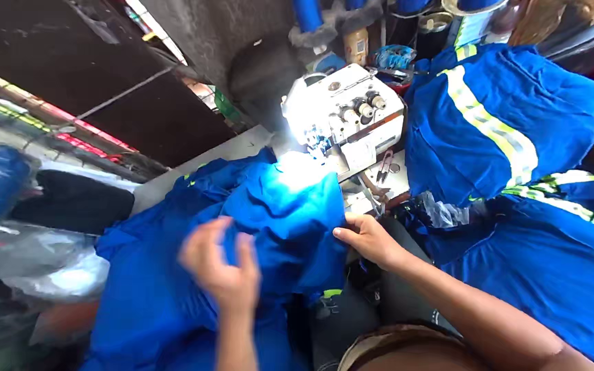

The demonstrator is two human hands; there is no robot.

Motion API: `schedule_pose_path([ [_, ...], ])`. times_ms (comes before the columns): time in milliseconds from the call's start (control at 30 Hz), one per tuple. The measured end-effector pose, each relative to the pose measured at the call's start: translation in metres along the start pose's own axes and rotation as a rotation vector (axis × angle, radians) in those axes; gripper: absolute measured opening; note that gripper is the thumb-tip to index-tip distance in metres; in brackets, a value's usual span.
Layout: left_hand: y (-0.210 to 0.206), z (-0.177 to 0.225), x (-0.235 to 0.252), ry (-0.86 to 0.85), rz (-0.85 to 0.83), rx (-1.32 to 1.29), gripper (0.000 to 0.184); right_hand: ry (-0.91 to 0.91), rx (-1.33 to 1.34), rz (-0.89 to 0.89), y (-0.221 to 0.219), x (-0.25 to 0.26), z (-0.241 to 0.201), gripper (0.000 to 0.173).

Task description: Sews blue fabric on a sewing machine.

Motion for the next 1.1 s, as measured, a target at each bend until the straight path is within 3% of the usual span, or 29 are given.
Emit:
schedule_pose_path([
  [67,-0.06,0.074,-0.031,-0.168,-0.137,-0.217,0.074,0.029,0.038,-0.009,-0.004,0.003,-0.022,0.018],
  [100,-0.088,0.091,-0.04,-0.193,-0.158,-0.272,0.076,0.036,0.01,-0.027,-0.005,0.006,-0.032,0.017],
  [167,-0.108,0.087,-0.038,-0.169,-0.016,-0.32,0.054,0.047,-0.109,-0.079,-0.009,0.013,-0.046,0.016],
  [233,-0.093,0.062,-0.015,-0.088,0.137,-0.344,0.028,0.106,-0.256,-0.04,-0.003,0.015,-0.053,0.019],
  [300,-0.071,0.042,0.01,-0.05,0.135,-0.438,0.017,0.15,-0.372,0.173,0.023,0.015,-0.046,0.021],
  [367,-0.054,0.033,0.03,-0.043,0.077,-0.52,0.021,0.065,-0.332,0.339,0.048,0.016,-0.018,0.028],
  [433,-0.045,0.032,0.049,-0.04,0.015,-0.529,0.031,-0.053,-0.211,0.374,0.051,0.023,0.014,0.042],
  [500,-0.041,0.04,0.066,-0.058,-0.035,-0.439,0.05,-0.13,-0.097,0.301,0.032,0.033,0.04,0.051],
  [567,-0.042,0.051,0.081,-0.098,-0.107,-0.303,0.057,-0.188,0.042,0.201,0.006,0.038,0.058,0.047],
  [667,-0.064,0.05,0.096,-0.126,-0.219,-0.177,0.042,-0.177,0.148,-0.058,-0.04,0.026,0.078,0.026],
  [767,-0.1,0.026,0.104,-0.084,-0.328,-0.163,0.027,-0.22,0.12,-0.403,-0.082,-0.011,0.094,0.023],
  [867,-0.111,0.008,0.113,-0.069,-0.324,-0.207,0.022,-0.078,0.398,-0.637,-0.094,-0.056,0.048,0.007],
  [967,-0.114,0.002,0.111,-0.146,-0.287,-0.221,0.023,0.075,0.622,-0.849,-0.075,-0.082,0.019,0.011],
  [1033,-0.119,-0.007,0.109,-0.19,-0.243,-0.236,0.023,-0.142,0.243,-0.701,-0.039,-0.077,0.067,0.012],
  [1100,-0.123,-0.013,0.111,-0.223,-0.198,-0.266,0.023,-0.589,-0.53,-0.583,0.001,-0.077,0.131,0.023],
])
Point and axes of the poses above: each hand's wrist, its own x-axis towards the middle knuckle, its own y-axis out of the back of the hand, z = x × y, the point moved 8 cm from there along x, towards the middle knuckle, and after that the axes turned 13 degrees about -z, right-handed, at the moved point
